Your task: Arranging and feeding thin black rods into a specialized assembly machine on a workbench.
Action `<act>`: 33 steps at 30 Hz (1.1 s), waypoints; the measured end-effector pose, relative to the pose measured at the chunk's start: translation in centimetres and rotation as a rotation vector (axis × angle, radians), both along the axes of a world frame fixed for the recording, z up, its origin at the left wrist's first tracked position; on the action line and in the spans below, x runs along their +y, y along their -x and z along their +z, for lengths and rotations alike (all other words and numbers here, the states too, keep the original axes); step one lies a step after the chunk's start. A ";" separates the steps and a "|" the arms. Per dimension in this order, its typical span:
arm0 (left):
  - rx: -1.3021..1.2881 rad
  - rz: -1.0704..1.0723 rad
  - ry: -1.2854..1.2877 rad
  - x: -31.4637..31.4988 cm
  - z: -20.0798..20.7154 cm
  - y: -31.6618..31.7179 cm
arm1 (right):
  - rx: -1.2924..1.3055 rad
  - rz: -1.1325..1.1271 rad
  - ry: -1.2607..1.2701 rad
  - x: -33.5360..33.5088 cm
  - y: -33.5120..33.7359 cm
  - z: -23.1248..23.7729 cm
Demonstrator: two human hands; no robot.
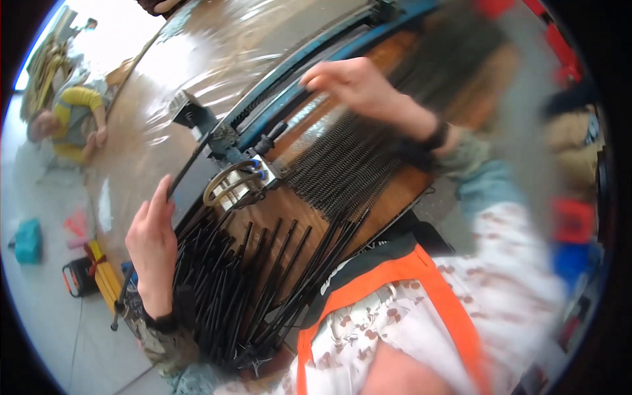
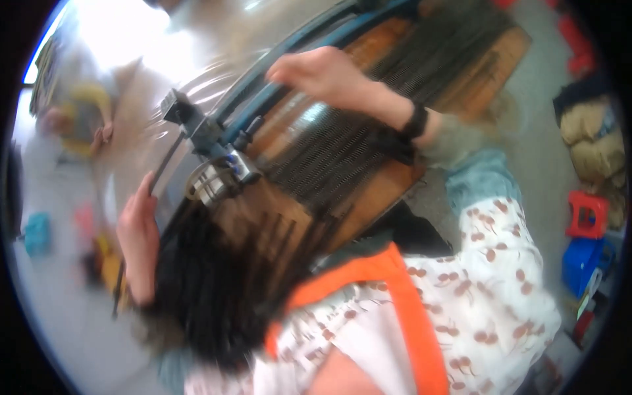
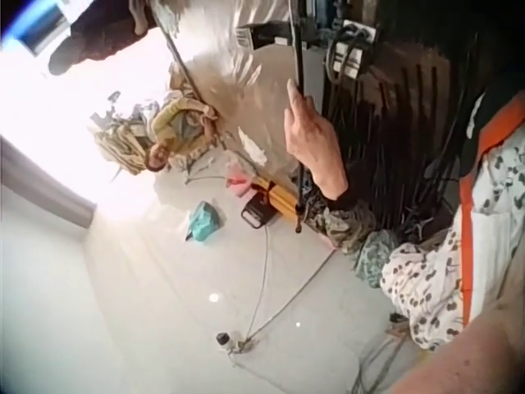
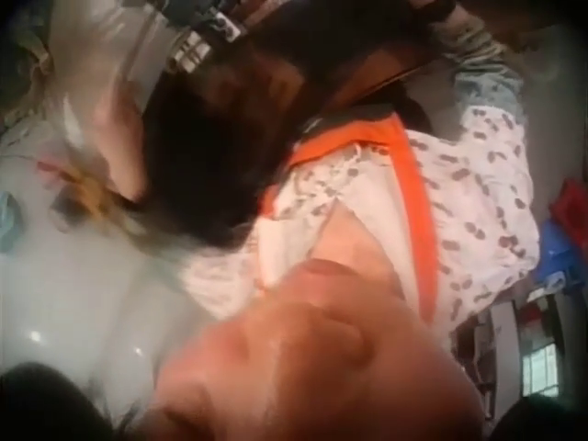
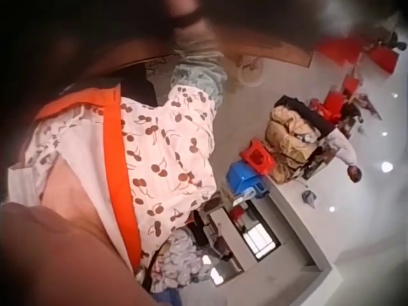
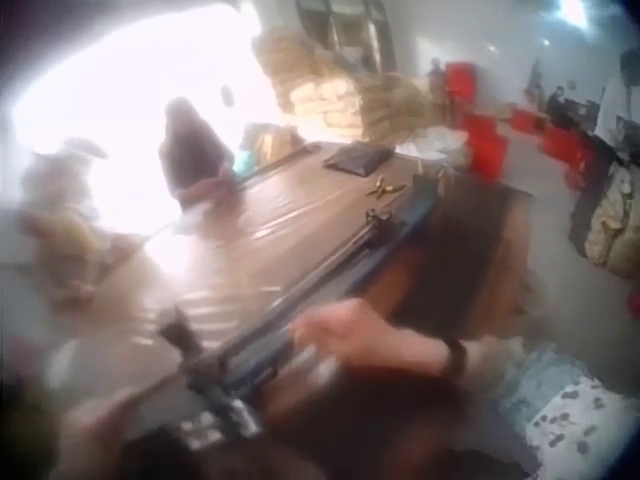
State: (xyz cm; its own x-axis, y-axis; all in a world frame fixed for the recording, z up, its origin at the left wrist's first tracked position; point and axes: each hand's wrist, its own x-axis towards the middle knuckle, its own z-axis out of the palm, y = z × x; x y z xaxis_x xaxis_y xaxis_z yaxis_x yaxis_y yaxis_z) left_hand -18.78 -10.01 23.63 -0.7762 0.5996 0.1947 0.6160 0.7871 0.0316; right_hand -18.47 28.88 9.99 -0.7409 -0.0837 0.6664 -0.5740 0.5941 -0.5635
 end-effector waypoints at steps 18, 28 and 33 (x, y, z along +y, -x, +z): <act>-0.068 0.011 -0.018 2.3 -1.1 -1.2 | 0.083 0.019 0.152 0.0 0.7 0.8; -0.092 0.121 0.095 0.2 -0.3 -3.0 | 0.269 0.123 0.030 -1.4 1.2 0.6; -0.245 0.089 -0.001 0.2 0.6 -3.3 | 0.354 0.106 0.200 -2.9 1.2 1.4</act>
